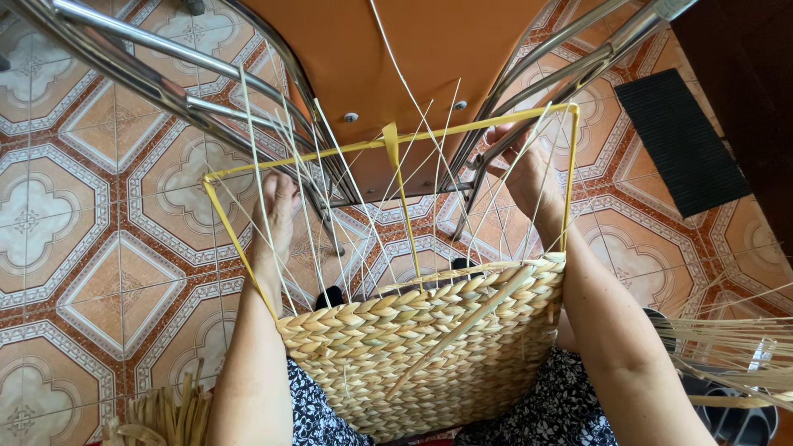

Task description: The person weaves a basket by hand using dried palm leaves. They sit on the floor and interlace the leaves through a metal frame structure, tightening the weave and occasionally adjusting the basket's position.

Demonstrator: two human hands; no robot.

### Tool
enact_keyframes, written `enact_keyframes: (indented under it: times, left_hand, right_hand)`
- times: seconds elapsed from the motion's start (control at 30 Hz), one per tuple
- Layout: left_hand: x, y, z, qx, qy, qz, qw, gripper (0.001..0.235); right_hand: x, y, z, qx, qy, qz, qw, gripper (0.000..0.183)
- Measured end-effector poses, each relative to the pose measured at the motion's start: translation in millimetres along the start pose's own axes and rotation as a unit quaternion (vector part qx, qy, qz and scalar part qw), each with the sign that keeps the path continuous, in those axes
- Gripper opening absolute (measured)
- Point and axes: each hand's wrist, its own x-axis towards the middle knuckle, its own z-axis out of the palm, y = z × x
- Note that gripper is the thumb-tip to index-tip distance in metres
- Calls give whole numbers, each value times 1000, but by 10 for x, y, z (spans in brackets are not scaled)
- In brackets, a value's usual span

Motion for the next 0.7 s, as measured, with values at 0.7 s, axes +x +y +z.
enact_keyframes:
  times: [0.7]
  left_hand:
    - [-592, 833, -45, -55, -25, 164, 985, 149]
  right_hand:
    - [-150, -37, 104, -11, 13, -12, 1000, 50]
